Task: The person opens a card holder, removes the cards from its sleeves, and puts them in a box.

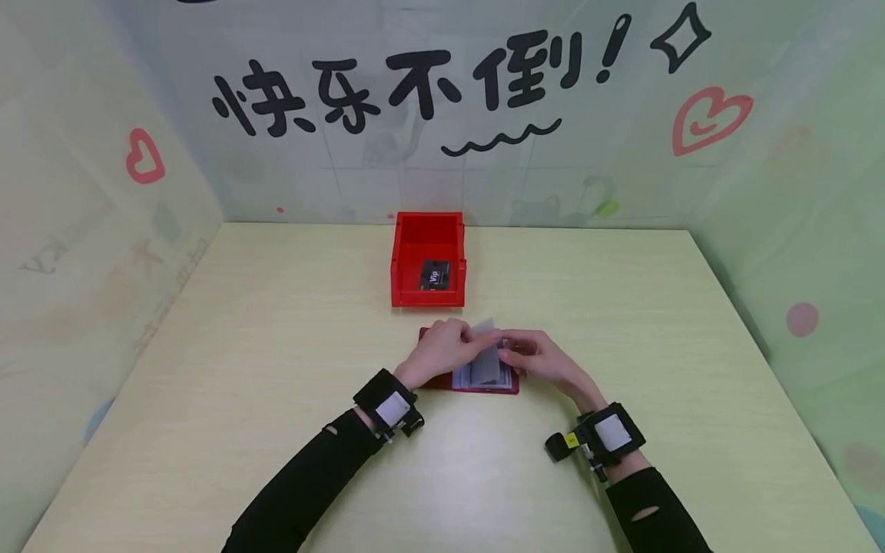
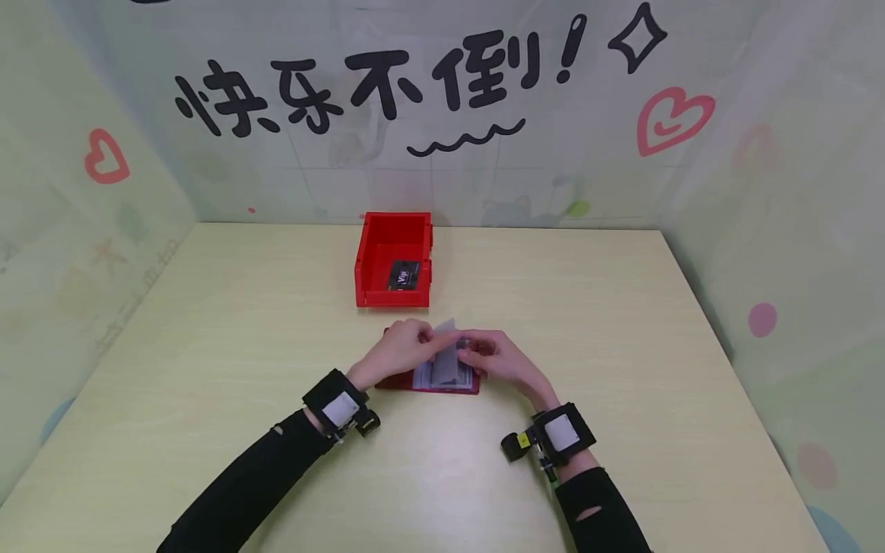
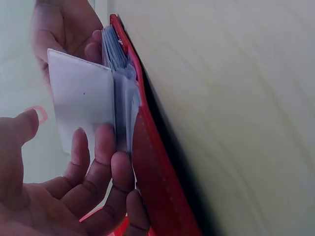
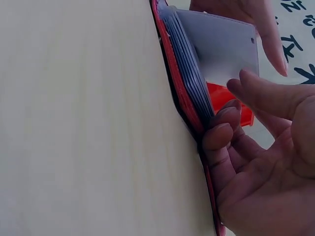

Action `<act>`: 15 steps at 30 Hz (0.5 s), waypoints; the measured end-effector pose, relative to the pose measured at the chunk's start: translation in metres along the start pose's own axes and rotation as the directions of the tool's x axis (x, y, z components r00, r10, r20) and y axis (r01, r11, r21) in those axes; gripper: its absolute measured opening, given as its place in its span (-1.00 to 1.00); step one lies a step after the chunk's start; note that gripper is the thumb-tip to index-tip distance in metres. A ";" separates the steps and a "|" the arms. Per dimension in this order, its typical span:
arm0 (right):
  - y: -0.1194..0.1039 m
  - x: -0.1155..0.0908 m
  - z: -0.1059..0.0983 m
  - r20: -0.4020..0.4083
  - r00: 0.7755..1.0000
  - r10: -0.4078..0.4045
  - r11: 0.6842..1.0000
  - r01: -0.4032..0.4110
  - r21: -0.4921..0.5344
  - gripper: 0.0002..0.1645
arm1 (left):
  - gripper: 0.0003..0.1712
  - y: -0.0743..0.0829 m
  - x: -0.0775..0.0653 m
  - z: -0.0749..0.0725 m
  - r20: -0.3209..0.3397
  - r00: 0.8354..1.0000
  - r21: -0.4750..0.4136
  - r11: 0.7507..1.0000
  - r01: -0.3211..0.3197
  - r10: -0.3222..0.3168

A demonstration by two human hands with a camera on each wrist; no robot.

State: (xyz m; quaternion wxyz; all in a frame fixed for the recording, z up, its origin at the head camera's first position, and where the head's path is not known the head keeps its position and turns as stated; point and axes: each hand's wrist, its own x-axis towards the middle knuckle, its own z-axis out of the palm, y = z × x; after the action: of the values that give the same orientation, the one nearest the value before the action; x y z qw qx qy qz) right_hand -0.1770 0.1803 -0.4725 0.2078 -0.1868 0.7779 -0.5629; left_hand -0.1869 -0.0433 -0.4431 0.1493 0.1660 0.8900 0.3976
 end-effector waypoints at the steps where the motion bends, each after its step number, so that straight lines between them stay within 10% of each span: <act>1: 0.001 0.000 0.000 0.001 1.000 -0.007 1.000 0.007 -0.005 -0.53 | -0.39 0.001 0.000 0.001 -0.008 1.000 0.012 1.000 -0.001 0.001; 15: -0.004 0.001 0.006 -0.070 0.997 0.034 0.998 -0.038 -0.049 -0.38 | -0.63 -0.005 -0.005 -0.019 -0.029 0.995 -0.075 0.993 0.092 -0.095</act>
State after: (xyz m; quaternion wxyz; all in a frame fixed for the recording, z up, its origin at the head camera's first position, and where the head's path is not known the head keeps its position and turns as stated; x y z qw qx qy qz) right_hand -0.1742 0.1736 -0.4708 0.1860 -0.1583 0.8018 -0.5454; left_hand -0.1907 -0.0610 -0.4335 0.1592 0.1120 0.8839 0.4252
